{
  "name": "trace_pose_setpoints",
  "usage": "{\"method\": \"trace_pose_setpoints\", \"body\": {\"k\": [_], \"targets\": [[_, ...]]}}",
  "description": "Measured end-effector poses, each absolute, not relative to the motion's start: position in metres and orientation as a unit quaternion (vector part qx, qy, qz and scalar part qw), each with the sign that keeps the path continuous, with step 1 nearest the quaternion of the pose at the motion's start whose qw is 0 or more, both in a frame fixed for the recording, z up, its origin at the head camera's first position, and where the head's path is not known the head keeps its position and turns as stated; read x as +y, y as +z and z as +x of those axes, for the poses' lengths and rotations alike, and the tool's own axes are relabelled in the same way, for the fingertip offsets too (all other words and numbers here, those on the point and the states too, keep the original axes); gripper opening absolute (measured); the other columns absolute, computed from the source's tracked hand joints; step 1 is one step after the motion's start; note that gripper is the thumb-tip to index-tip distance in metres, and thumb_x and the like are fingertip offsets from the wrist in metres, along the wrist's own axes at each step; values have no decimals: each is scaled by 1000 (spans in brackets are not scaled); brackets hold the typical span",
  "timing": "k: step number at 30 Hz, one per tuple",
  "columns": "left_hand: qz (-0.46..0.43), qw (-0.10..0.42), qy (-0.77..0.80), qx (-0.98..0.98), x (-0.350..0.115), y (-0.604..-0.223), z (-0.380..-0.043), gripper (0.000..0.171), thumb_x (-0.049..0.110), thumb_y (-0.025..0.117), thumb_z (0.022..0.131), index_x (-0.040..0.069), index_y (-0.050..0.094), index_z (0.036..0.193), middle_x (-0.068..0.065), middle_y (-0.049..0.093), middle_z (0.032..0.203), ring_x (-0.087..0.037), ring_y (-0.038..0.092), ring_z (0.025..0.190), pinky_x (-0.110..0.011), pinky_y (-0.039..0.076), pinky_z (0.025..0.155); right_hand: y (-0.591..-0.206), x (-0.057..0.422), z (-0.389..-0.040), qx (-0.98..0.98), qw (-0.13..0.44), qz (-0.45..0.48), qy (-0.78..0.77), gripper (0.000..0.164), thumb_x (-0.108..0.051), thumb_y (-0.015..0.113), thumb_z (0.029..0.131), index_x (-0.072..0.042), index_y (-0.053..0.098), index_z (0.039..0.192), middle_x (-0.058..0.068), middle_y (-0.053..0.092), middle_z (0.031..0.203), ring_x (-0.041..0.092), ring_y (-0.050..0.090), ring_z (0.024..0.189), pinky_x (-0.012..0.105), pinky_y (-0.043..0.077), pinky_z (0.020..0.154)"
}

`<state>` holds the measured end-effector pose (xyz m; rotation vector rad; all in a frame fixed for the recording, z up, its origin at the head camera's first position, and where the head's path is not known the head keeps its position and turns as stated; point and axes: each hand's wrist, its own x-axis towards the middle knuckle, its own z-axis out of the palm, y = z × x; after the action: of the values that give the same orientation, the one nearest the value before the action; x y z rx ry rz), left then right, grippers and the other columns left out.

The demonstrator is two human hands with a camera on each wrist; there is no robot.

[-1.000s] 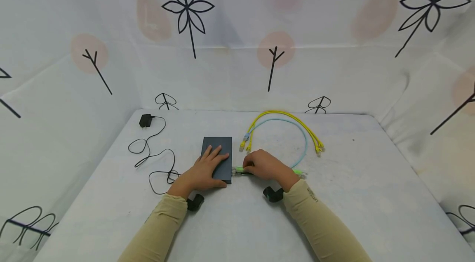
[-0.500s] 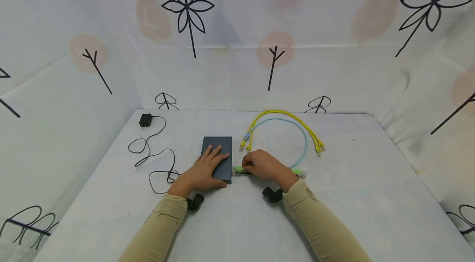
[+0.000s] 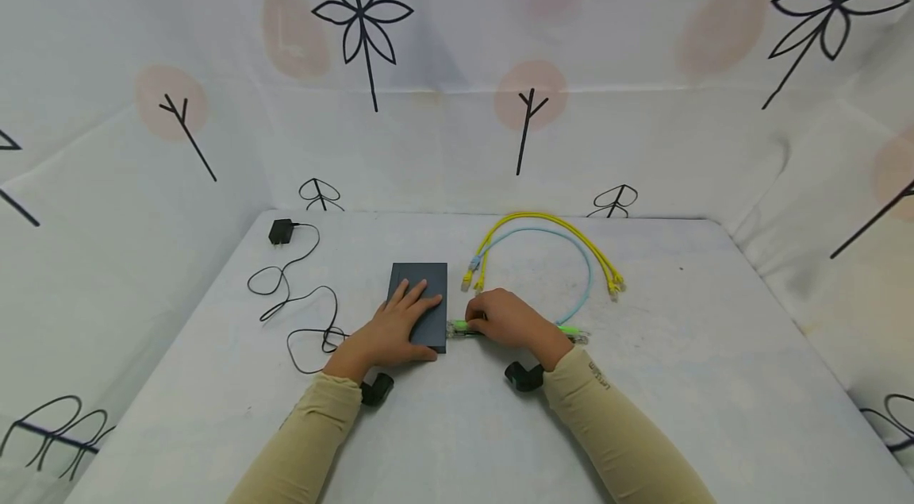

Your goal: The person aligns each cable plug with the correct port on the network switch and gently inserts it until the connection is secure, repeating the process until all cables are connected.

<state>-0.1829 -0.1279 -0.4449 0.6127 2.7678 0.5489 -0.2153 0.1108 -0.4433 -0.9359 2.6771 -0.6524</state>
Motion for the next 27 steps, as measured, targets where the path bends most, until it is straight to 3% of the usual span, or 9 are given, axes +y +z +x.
{"method": "trace_pose_setpoints", "body": {"k": [27], "targets": [[212, 132, 176, 952, -126, -443, -184, 89, 50, 74, 81, 31, 28, 154, -1, 7, 165, -32, -4, 152, -65, 20, 113, -441, 109, -211, 911, 90, -338, -217, 11, -15, 62, 94, -16, 73, 95, -3, 70, 96, 13, 64, 87, 32, 51, 78]]}}
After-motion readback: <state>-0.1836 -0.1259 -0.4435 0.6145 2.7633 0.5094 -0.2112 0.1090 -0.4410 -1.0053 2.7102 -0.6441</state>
